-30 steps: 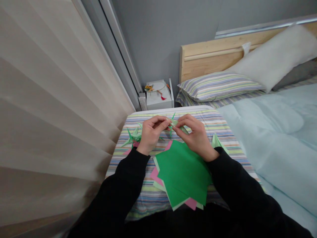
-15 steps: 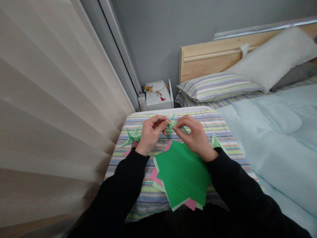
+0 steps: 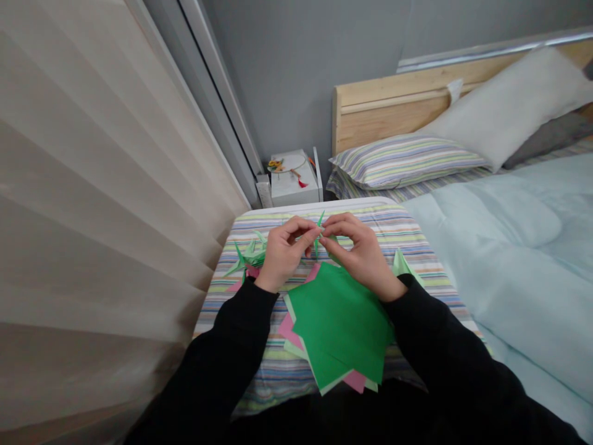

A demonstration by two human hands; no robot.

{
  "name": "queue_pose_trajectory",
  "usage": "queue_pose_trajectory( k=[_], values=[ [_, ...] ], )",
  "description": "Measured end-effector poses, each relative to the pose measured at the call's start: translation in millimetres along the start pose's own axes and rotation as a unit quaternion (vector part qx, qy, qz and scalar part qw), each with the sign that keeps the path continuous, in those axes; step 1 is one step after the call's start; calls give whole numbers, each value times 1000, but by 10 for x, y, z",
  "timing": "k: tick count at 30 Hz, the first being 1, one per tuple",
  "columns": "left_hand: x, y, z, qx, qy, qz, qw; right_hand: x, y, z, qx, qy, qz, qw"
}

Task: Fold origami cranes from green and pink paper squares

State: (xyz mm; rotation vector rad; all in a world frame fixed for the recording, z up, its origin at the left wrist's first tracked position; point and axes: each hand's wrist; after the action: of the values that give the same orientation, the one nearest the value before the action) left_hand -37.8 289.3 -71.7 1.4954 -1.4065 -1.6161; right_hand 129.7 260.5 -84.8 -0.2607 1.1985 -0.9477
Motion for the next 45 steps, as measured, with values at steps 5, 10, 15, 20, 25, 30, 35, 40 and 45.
queue_pose_trajectory(
  k=[5,10,15,20,25,30,35,40,45],
  values=[
    [17,-16,-27,-8,9,-20,1000,3,-2,-12,-18,9,-6,1000],
    [34,-34,-41,-17,29,-36,999,-1,4,-32,-19,7,-10,1000],
    [36,-49,-31,-8,24,-24,999,-2,0,-36,-18,12,-14,1000],
    [40,-33,-40,-11,17,-20,1000,-3,-9,-29,-14,23,-16,1000],
    [62,-26,-49,-33,22,-32,999,-2,-4,-27,-8,12,-14,1000],
    [44,-65,-13,-35,56,-49,997,2,13,-44,2,-21,11,1000],
    [16,-56,-10,15,86,-39,995,20,20,-70,-11,-40,-6,999],
    [20,-45,-7,11,73,-26,997,34,-16,-60,-28,-66,-54,996],
    [-7,-131,44,27,102,-30,994,38,-15,-70,-7,-104,-75,992]
  ],
)
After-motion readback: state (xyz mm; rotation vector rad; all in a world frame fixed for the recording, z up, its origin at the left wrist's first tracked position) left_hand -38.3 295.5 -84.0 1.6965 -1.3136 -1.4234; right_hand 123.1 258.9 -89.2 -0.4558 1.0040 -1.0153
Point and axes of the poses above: each hand's wrist, its own x-axis away from the middle knuckle, its own z-axis out of the back of the hand, y = z × x, and after that the axes turned 12 degrees about x, right-handed
